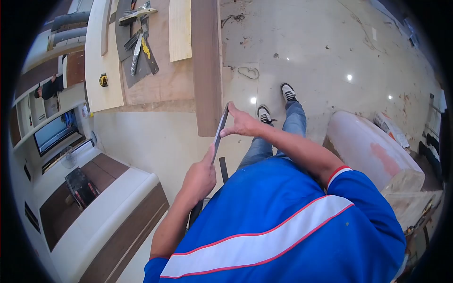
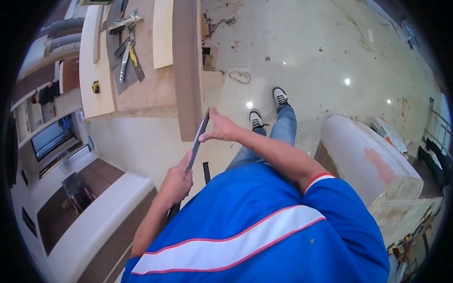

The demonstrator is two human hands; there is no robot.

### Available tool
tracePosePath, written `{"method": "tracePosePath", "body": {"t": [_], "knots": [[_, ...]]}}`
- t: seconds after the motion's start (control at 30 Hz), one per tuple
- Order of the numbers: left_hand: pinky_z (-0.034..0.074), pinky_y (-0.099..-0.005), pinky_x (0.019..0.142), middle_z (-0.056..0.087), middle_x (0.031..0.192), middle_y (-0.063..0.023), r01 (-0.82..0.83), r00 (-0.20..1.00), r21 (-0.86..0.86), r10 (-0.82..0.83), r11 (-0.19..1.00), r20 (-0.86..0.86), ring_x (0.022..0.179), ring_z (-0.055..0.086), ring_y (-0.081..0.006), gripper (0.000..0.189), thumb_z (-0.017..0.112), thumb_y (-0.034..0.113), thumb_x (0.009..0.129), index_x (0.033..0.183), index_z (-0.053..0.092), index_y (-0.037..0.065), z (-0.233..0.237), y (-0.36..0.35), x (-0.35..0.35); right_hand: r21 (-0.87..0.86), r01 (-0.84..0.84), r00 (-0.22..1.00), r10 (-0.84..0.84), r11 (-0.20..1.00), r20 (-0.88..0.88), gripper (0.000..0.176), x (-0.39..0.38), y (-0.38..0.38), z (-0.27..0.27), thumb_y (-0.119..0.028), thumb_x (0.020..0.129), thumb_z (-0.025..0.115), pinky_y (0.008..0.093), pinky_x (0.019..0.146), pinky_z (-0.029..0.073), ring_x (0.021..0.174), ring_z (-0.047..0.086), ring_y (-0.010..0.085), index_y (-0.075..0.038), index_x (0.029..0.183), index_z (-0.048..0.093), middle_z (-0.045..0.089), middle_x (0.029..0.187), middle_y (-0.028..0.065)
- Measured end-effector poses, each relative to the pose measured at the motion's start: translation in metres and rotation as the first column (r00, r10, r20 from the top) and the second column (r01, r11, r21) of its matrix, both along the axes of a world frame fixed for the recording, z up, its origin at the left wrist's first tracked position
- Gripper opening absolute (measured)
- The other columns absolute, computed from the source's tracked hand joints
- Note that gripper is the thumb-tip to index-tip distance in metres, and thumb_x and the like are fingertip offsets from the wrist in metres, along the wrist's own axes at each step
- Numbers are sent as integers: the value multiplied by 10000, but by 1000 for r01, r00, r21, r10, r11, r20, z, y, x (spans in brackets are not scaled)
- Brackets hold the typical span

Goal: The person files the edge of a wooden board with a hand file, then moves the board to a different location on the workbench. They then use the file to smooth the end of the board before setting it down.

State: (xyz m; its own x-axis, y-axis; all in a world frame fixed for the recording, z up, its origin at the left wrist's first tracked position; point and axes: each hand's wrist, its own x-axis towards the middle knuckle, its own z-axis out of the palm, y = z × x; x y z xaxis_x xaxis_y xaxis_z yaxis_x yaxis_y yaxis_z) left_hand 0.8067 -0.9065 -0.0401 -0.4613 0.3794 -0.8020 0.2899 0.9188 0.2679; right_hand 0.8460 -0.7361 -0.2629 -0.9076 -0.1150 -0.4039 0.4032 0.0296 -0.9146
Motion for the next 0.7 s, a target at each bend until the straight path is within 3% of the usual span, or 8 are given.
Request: {"method": "tracePosePath", "body": {"t": [0.1,0.2,0.3,0.33,0.43,0.5,0.57,0.7], "knots": [[513,-399,536,581,642,-158,40,999,-31,-40,999,4,512,581,-238,639,431,72,966,1587,314,168,1,-12,-3,51,71,997,-71,996,8,1484,2,-19,-1,-721,606,843,424,1119,411,1330,485,487,232,1466,99,431,1378,455],[510,-388,537,585,651,-159,68,998,-40,-68,997,2,514,583,-230,643,440,68,963,1586,322,174,-45,-10,-5,-1,-7,995,7,1000,102,1512,0,-11,-38,-736,609,830,386,1207,297,1462,324,449,218,1500,66,275,1523,436],[496,-550,759,652,864,-312,91,996,-57,-91,994,7,801,648,-485,668,488,80,929,1570,306,130,-54,7,-7,12,28,997,-29,1000,66,1360,-3,-2,-57,-721,583,854,443,1080,440,1274,529,488,208,1380,261,472,1324,437],[497,-552,762,653,870,-314,72,997,-59,-72,996,10,802,649,-485,670,488,81,927,1570,306,131,-44,12,-10,119,140,990,-135,983,-48,1314,-5,-11,-49,-722,582,854,453,1078,435,1244,541,490,198,1343,304,479,1306,425],[501,-555,769,656,878,-319,35,999,-90,-32,995,33,801,651,-483,673,490,83,923,1568,307,132,3,2,-4,77,93,995,-91,993,-33,1335,0,-7,4,-728,605,838,458,1097,420,1274,512,503,209,1374,277,451,1350,419],[503,-556,768,657,869,-319,68,998,-92,-67,993,16,797,652,-481,669,491,86,922,1565,311,132,12,-6,-2,89,100,994,-96,991,-42,1400,4,-19,-1,-757,627,805,448,1135,377,1347,436,500,209,1427,183,368,1423,426],[504,-556,759,658,860,-319,98,995,-124,-96,987,23,792,654,-479,671,493,86,921,1565,307,128,-10,-5,-3,14,47,997,-47,999,53,1514,6,-16,-7,-787,641,772,409,1204,301,1448,326,484,216,1500,32,246,1531,441],[506,-556,737,658,823,-313,159,987,-116,-159,981,5,767,650,-486,681,496,83,915,1565,296,123,-54,12,-10,-10,-40,992,41,999,123,1522,-3,7,-42,-810,641,753,409,1203,303,1449,330,476,216,1501,28,250,1524,449]]}}
